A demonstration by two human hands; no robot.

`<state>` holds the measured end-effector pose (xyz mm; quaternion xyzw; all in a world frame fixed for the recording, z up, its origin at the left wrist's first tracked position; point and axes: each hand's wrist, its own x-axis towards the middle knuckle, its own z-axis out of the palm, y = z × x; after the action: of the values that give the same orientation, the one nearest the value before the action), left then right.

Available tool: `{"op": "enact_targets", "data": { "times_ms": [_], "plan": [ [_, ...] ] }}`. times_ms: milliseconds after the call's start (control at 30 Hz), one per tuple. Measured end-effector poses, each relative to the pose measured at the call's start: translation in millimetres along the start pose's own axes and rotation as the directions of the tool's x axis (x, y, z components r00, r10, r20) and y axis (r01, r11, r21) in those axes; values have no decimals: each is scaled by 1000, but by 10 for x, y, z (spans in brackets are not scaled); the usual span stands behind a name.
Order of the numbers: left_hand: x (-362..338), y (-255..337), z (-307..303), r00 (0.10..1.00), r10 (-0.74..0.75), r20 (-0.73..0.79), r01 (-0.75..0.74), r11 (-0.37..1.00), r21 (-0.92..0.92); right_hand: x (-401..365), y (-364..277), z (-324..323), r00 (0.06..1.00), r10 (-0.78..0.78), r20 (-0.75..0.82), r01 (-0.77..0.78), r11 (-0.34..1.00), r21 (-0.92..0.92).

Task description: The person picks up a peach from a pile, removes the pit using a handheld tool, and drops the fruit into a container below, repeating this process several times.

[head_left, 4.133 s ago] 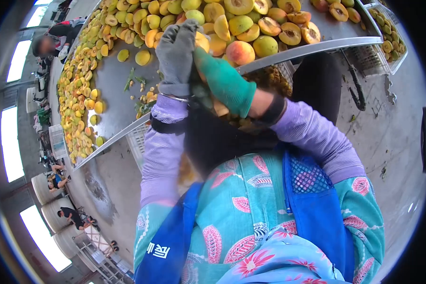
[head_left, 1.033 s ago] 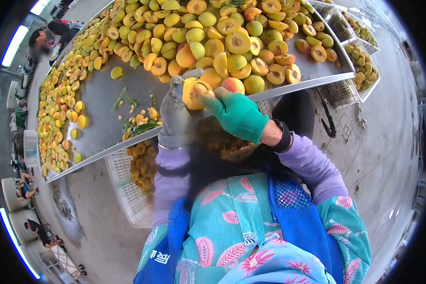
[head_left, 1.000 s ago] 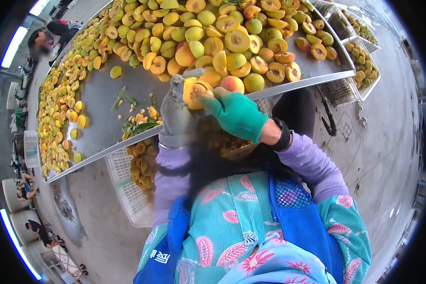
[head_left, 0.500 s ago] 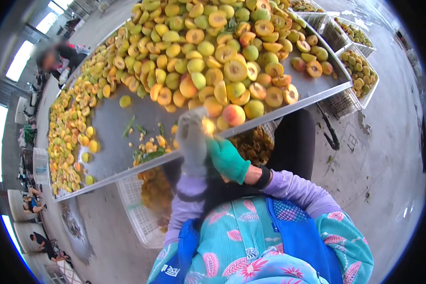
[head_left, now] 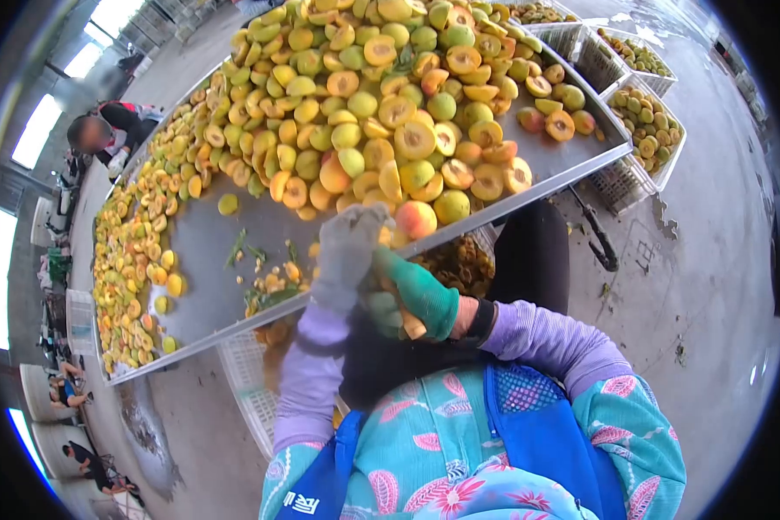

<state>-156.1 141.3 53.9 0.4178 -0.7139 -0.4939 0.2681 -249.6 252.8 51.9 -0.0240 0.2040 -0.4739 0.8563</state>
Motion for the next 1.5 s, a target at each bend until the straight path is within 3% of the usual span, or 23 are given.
{"op": "enact_targets", "data": {
  "times_ms": [67, 133, 167, 267, 300, 333, 367, 433, 467, 533, 567, 600, 667, 733, 800, 967, 1067, 1100, 1200, 1300, 1367, 1467, 1500],
  "plan": [
    [27, -50, -54, 912, 393, 115, -409, 868, 280, 18, 12, -59, 1000, -12, -20, 9, 983, -185],
    [37, -78, -125, 850, 464, 249, -524, 792, 313, 5, -19, -19, 991, -78, -112, 17, 885, -466],
    [58, -61, -145, 877, 384, 287, -453, 861, 232, -32, -87, -19, 998, 59, 21, -51, 965, -255],
    [18, 185, -165, 918, 272, 288, -214, 953, -216, 17, -6, -44, 922, -29, 385, -41, 984, 172],
    [-80, 298, -105, 985, 26, 169, 68, 846, -529, 57, -16, 1, 876, 2, 482, -123, 968, 219],
    [-237, 345, -39, 956, -259, 136, 263, 558, -788, 52, -21, 22, 866, 22, 500, -117, 980, 160],
    [-387, 254, -67, 951, -302, -72, 137, 617, -775, 28, -21, 29, 855, 44, 516, -114, 988, 105],
    [-729, -163, -345, 900, -278, -335, -16, 748, -663, -122, -47, -47, 852, 139, 505, -154, 988, -12],
    [-922, -421, -564, 891, -232, -391, -49, 806, -589, -193, -70, -139, 925, 159, 346, -170, 985, 4],
    [-1015, -630, -1251, 956, -179, -234, 183, 983, -6, -248, -166, -289, 985, 175, 9, -175, 984, 23],
    [-1038, -566, -1414, 944, -261, -203, 329, 801, 499, -217, -138, -478, 983, 174, -65, -174, 985, 14],
    [-1026, -476, -1480, 915, -346, -209, 341, 383, 858, -165, -96, -628, 975, 170, -142, -172, 985, 1],
    [-435, -65, -1293, 897, -323, -302, 440, 577, 688, -161, -96, -433, 968, 173, -180, -197, 973, -120],
    [147, -220, -1233, 944, 98, -314, 145, 734, 664, -138, -112, -333, 973, 199, -119, -213, 970, -120],
    [945, -753, -1224, 827, 380, -415, 187, 510, 839, -150, -138, -219, 981, 68, -183, -103, 976, -190],
    [1379, -1135, -1392, 950, 14, -313, 199, 746, 635, -111, -137, -380, 952, -112, -284, 49, 975, -218],
    [867, -1000, -1468, 940, -131, -315, 188, 970, 157, 62, -132, -169, 858, -494, -138, 358, 770, -529],
    [603, -816, -1434, 936, -143, -321, 166, 985, 44, 96, -232, -70, 865, -473, -168, 224, 665, -713],
    [-19, -436, -1175, 937, -132, -323, 80, 982, -169, 579, -174, -147, 621, -660, 424, 353, -248, -902],
    [-294, -229, -746, 956, -4, -295, -74, 965, -253, 630, -164, 86, 771, -554, 314, 235, -211, -949],
    [-287, -268, -514, 945, 119, -304, -230, 903, -362, 613, -94, -4, 756, -576, 310, 195, -254, -947],
    [-253, -258, -265, 969, -18, -246, -181, 627, -758, 511, -112, -91, 753, -591, 289, 150, -273, -950],
    [-261, -303, -201, 934, 137, -330, -276, 863, -422, 540, -108, -196, 735, -591, 333, 176, -307, -935]
  ]
}}
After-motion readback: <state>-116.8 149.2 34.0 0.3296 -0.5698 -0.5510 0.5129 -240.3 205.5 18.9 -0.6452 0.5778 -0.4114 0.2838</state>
